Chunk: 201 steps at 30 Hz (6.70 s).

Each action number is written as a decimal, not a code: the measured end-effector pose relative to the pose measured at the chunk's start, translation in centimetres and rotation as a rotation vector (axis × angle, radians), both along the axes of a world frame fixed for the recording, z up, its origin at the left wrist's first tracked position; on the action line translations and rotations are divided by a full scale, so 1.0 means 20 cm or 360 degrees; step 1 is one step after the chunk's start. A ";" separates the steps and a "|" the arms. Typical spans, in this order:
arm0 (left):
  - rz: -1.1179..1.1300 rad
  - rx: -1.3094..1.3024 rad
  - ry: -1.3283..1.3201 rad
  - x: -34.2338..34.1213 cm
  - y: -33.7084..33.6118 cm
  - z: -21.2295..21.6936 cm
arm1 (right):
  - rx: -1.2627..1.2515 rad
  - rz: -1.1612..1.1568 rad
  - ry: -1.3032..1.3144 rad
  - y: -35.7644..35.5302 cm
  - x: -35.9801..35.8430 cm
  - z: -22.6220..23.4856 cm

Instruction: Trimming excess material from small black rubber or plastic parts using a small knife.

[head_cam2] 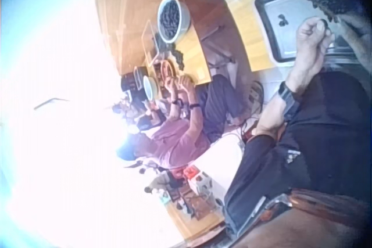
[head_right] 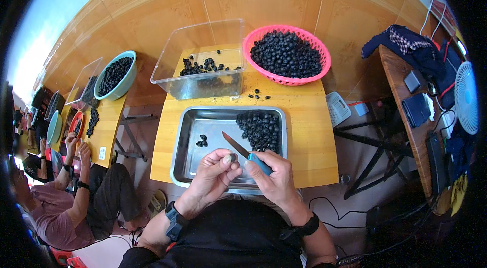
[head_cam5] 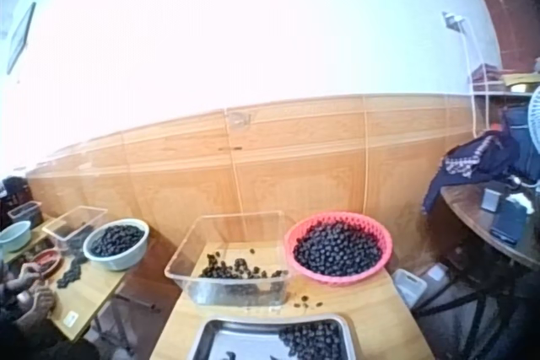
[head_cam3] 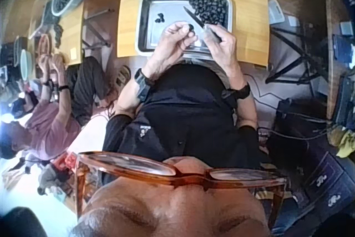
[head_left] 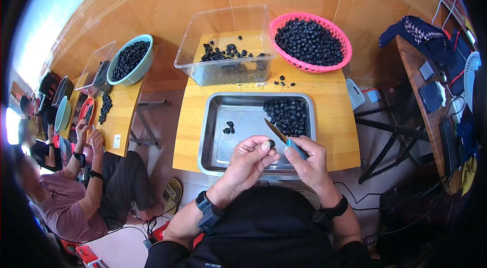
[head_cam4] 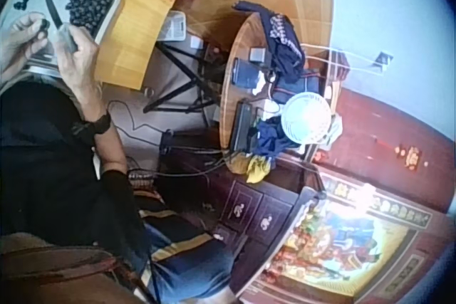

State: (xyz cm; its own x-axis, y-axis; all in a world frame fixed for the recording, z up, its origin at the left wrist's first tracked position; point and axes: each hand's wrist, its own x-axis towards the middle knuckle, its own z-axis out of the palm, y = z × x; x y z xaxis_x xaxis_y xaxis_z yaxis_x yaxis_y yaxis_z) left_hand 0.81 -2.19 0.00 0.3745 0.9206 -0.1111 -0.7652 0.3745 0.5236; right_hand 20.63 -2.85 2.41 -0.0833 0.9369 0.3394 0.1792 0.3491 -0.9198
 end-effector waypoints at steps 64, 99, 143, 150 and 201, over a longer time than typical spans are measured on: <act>-0.0155 0.1862 0.2731 0.09 0.30 -0.05 | -0.0302 -0.0432 0.0227 -0.13 0.25 -0.06; -0.0110 0.0225 0.0898 0.06 0.13 -0.07 | -0.0298 -0.0264 0.0182 -0.12 0.19 -0.12; -0.0161 0.0067 -0.0002 0.02 0.02 0.06 | 0.0057 -0.0294 -0.0118 -0.04 0.12 0.03; -0.0136 0.0029 -0.0083 0.00 0.01 0.02 | 0.0046 0.0059 -0.0252 -0.05 0.05 0.06; 0.0141 0.1815 0.2804 -0.10 0.25 0.06 | -0.0136 -0.0328 -0.0171 -0.12 0.22 0.00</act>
State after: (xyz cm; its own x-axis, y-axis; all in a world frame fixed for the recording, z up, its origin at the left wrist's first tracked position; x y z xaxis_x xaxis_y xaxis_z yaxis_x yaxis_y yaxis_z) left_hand -1.13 2.86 1.18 0.4904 0.8260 0.2781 0.6872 -0.5627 0.4595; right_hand 24.93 -5.18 2.39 0.0811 0.9628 0.2577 0.3367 0.2169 -0.9163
